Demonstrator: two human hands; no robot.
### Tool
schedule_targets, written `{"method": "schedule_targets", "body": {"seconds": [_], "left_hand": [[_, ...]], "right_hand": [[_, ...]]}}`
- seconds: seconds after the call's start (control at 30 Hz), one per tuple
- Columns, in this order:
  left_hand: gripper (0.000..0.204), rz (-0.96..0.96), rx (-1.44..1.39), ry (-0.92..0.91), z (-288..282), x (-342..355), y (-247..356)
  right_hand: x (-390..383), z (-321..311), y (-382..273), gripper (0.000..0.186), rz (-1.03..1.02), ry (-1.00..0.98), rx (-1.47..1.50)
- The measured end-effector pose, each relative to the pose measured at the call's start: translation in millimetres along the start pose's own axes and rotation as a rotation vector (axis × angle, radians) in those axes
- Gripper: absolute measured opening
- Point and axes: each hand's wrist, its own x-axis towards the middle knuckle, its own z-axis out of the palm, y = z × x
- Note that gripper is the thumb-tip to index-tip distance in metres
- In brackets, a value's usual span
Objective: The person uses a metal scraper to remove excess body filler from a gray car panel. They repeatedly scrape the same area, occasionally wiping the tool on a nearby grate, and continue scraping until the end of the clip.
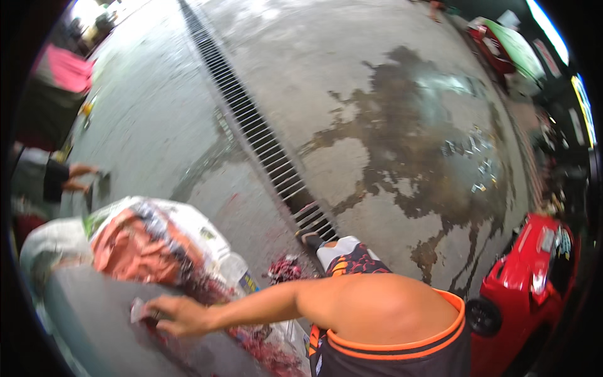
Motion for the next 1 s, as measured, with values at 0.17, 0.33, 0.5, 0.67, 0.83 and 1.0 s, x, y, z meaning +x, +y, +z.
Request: {"method": "schedule_targets", "body": {"seconds": [0.17, 0.33, 0.5, 0.67, 0.83, 1.0], "left_hand": [[0.073, -0.52, -0.267, -0.168, -29, 16, 33], [0.091, -0.609, -0.279, -0.249, -42, 22, 39], [0.093, -0.585, -0.271, -0.269, -49, 25, 33], [0.092, -0.581, -0.227, -0.272, -49, 27, 34], [0.092, -0.589, -0.237, -0.275, -49, 25, 32], [0.088, -0.584, -0.276, -0.261, -48, 25, 33]], "right_hand": [[-46, -11, 20, 0.041, 0.082, -0.018, -0.065], [-66, 44, 27, 0.047, 0.066, -0.169, 0.069], [-73, 80, 25, 0.046, 0.07, -0.044, 0.147], [-61, 89, 34, 0.046, 0.018, 0.005, 0.176], [-60, 87, 36, 0.046, 0.003, 0.006, 0.2], [-48, 89, 33, 0.046, 0.064, 0.015, 0.175]]}}
